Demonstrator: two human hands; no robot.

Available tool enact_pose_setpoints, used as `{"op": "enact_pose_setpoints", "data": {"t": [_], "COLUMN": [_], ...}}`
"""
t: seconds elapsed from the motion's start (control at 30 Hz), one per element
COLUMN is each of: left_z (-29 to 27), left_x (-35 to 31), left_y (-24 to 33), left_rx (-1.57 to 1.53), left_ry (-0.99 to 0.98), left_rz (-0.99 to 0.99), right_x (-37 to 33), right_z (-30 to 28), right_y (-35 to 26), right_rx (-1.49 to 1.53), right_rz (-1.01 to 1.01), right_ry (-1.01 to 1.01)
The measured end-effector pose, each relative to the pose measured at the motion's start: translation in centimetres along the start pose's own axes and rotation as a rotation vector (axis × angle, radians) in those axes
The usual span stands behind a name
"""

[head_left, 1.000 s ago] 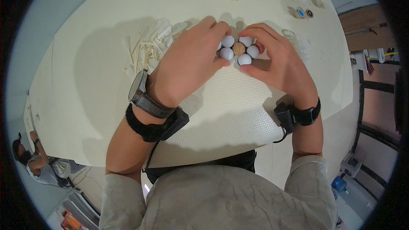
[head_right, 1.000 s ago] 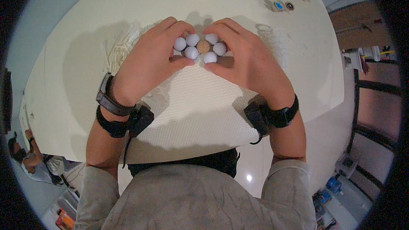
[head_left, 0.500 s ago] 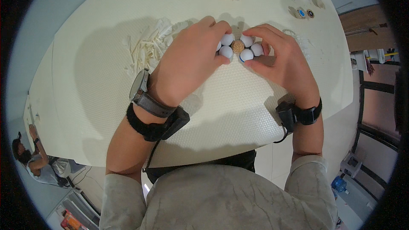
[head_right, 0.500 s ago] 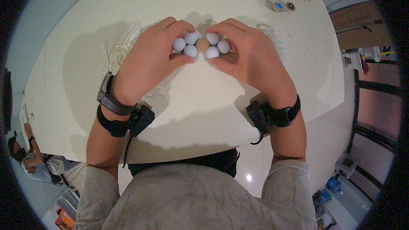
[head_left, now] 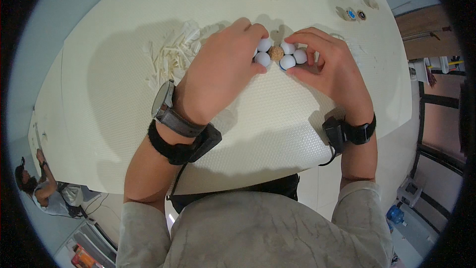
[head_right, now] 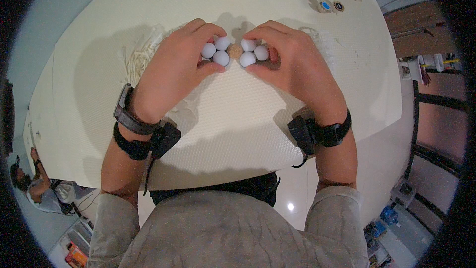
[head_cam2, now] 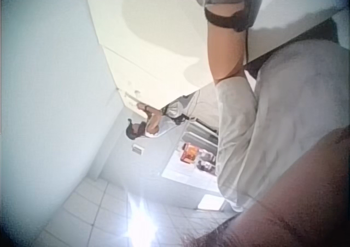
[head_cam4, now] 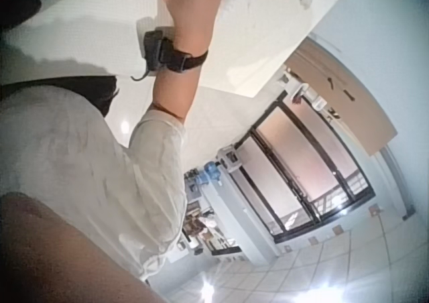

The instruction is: The person assembles shuttlecocks by inserting feathers into a base and then placing the assembly into a plastic sleeve.

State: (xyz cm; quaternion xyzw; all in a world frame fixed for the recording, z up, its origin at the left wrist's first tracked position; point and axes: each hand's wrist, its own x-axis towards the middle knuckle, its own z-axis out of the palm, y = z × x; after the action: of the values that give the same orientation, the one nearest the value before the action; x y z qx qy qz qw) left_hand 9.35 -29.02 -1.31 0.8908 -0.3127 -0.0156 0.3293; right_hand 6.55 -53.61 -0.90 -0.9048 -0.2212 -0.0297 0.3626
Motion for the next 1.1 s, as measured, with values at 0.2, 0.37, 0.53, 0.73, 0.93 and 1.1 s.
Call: {"op": "enact_pose_setpoints", "data": {"t": [0.2,0.37,0.53,0.73,0.93,1.1], "left_z": [0.04,0.10,0.21,0.19,0.32,0.45], "left_x": [0.02,0.05,0.03,-0.04,-0.12,0.08], "left_y": [-0.04,0.12,0.28,0.46,0.50,0.21], "left_rx": [-0.018,-0.009,0.048,0.093,0.060,0.077], "left_ry": [-0.005,0.003,0.027,0.027,-0.008,0.043], "left_rz": [-0.007,-0.001,-0.002,0.007,-0.004,0.012], "right_x": [-0.01,-0.09,-0.12,0.04,-0.16,0.14], "right_z": [0.16,0.03,0.03,0.30,-0.01,0.43], "right_y": [0.01,0.11,0.30,0.41,0.15,0.33], "right_rx": [0.021,0.011,0.010,0.034,0.022,0.037], "right_rz": [0.029,0.016,0.026,0.007,-0.007,0.002], "right_ry": [0.005,0.001,-0.015,0.015,0.005,0.053]}}
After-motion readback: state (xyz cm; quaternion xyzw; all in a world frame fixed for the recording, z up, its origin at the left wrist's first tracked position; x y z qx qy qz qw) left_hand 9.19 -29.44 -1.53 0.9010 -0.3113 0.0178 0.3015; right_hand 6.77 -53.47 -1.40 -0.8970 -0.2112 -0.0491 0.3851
